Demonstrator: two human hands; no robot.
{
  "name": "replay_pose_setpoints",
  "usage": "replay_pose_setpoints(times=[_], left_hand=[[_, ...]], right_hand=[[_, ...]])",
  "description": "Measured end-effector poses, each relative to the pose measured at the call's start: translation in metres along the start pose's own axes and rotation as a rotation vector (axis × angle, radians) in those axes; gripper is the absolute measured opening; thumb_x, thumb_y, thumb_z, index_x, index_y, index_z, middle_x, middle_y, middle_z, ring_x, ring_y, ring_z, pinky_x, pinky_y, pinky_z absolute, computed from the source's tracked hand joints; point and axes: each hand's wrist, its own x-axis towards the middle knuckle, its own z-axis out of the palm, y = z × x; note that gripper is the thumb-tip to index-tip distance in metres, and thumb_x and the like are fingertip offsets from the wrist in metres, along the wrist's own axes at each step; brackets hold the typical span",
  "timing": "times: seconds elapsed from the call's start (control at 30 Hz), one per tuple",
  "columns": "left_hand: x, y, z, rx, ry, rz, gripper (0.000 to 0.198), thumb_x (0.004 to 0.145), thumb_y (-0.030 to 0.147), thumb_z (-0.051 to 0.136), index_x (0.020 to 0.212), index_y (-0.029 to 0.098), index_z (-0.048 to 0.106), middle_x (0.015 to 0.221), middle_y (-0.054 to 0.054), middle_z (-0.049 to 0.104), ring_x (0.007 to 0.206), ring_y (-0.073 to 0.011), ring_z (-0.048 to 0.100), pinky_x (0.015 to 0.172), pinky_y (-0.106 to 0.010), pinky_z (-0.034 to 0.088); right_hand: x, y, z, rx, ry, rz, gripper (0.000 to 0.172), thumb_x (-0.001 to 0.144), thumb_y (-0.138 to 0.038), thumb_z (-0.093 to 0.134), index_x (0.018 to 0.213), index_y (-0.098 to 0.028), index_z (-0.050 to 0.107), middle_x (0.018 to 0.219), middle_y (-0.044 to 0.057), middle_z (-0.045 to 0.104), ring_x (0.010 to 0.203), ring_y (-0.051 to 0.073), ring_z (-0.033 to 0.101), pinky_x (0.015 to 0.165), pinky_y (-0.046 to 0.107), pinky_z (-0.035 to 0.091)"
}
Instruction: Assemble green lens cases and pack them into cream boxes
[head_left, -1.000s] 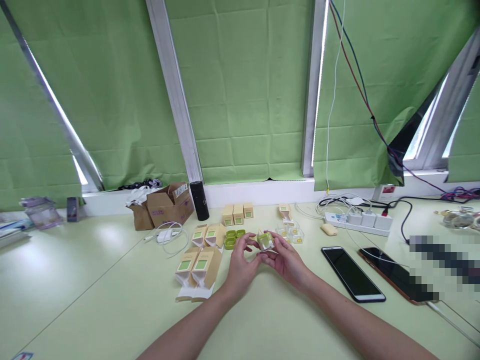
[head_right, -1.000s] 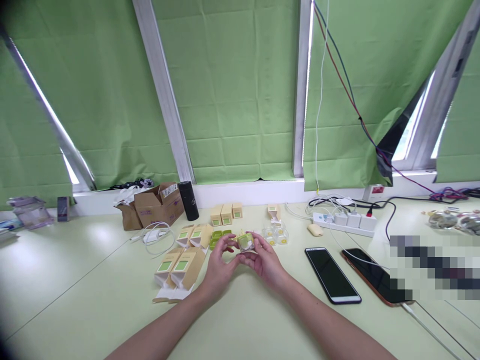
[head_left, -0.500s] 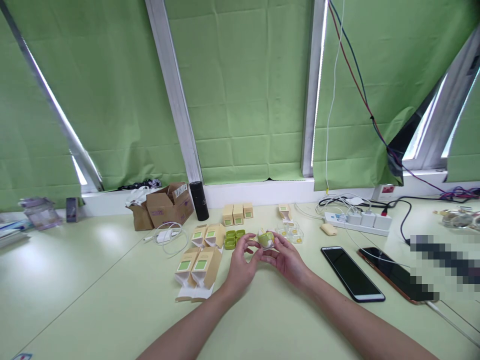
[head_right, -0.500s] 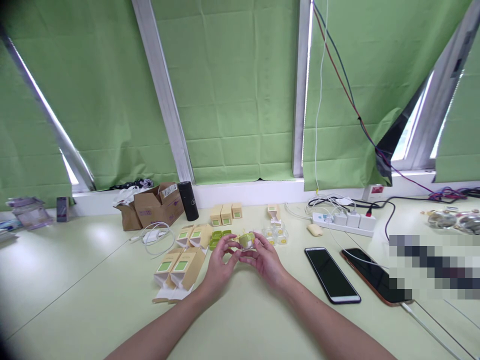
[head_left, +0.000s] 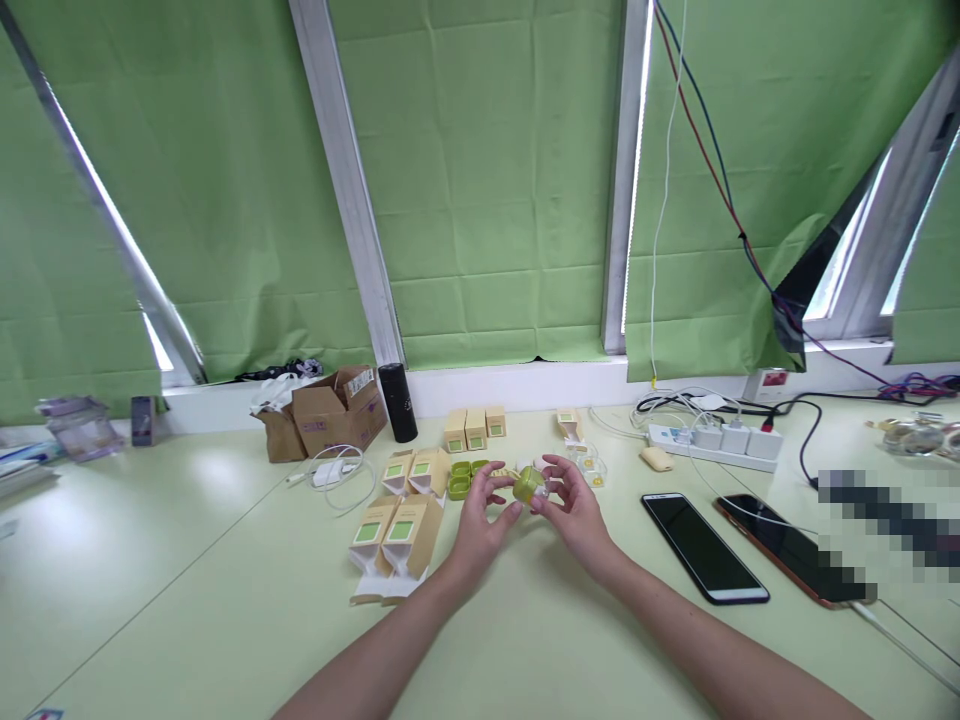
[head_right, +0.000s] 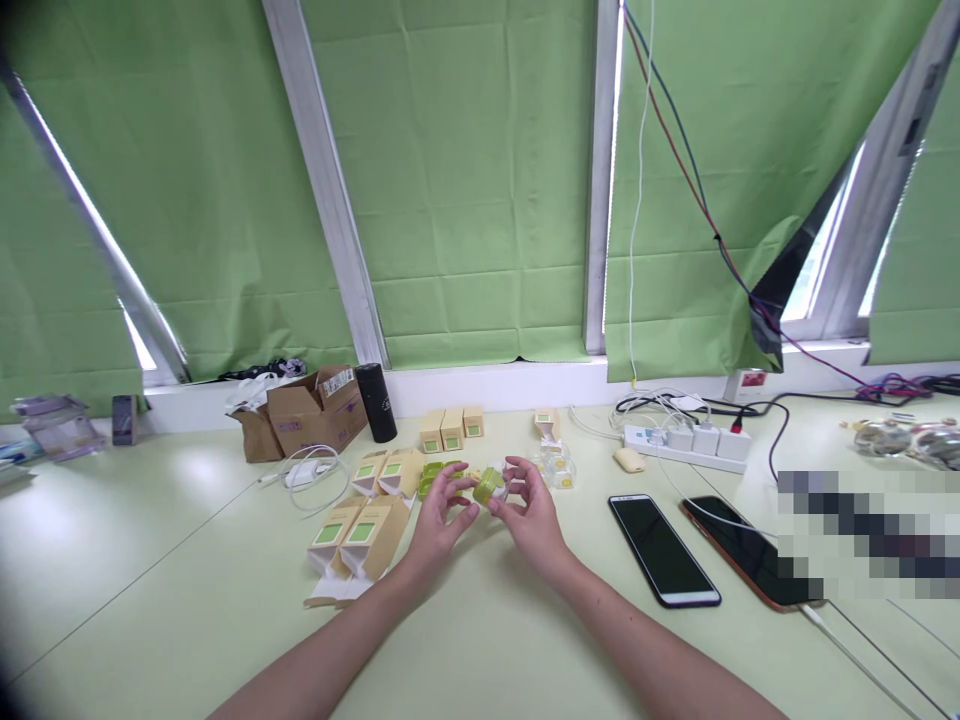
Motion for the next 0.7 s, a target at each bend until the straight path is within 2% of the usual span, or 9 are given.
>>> replay_pose_setpoints(times=[0.13,0.3,0.53,0.7], left_hand=[[0.0012,-0.0028,-0.0014,-0.016,-0.017,0.008,0.065,0.078,0.038,0.08,0.134,0.025,0.049,0.139,-0.013,0.06,0.123,-0.0287,0.06,0.098,-0.041,0.046],[0.0004,0.0003,-0.0005,-0.006,-0.018,0.004,0.065,0.075,0.03,0.081,0.133,0.025,0.051,0.138,-0.013,0.062,0.127,-0.031,0.059,0.099,-0.041,0.045],[0.0015,0.0017,0.0009,0.012,-0.019,0.041,0.066,0.074,0.024,0.083,0.133,0.025,0.054,0.134,-0.013,0.065,0.13,-0.032,0.059,0.103,-0.044,0.045],[-0.0007,0.0023,0.0014,0.069,0.002,0.037,0.057,0.076,0.019,0.081,0.129,0.025,0.06,0.131,-0.011,0.066,0.125,-0.0293,0.06,0.105,-0.044,0.044]], right_hand=[[-0.0043,0.0005,0.0014,-0.131,0.01,-0.065,0.062,0.074,-0.029,0.083,0.13,-0.032,0.057,0.12,0.006,0.057,0.113,0.026,0.058,0.088,0.04,0.059],[-0.0089,-0.0004,0.0035,-0.215,-0.021,-0.127,0.06,0.077,-0.024,0.077,0.132,-0.034,0.057,0.127,0.007,0.058,0.122,0.029,0.055,0.097,0.046,0.056],[-0.0095,0.0033,0.0017,-0.17,-0.055,-0.093,0.062,0.075,-0.022,0.076,0.132,-0.035,0.056,0.131,0.007,0.057,0.128,0.029,0.052,0.094,0.044,0.058],[-0.0087,0.0039,0.0007,-0.105,-0.122,-0.037,0.064,0.076,-0.02,0.073,0.135,-0.035,0.052,0.125,0.006,0.056,0.122,0.026,0.057,0.088,0.04,0.058]])
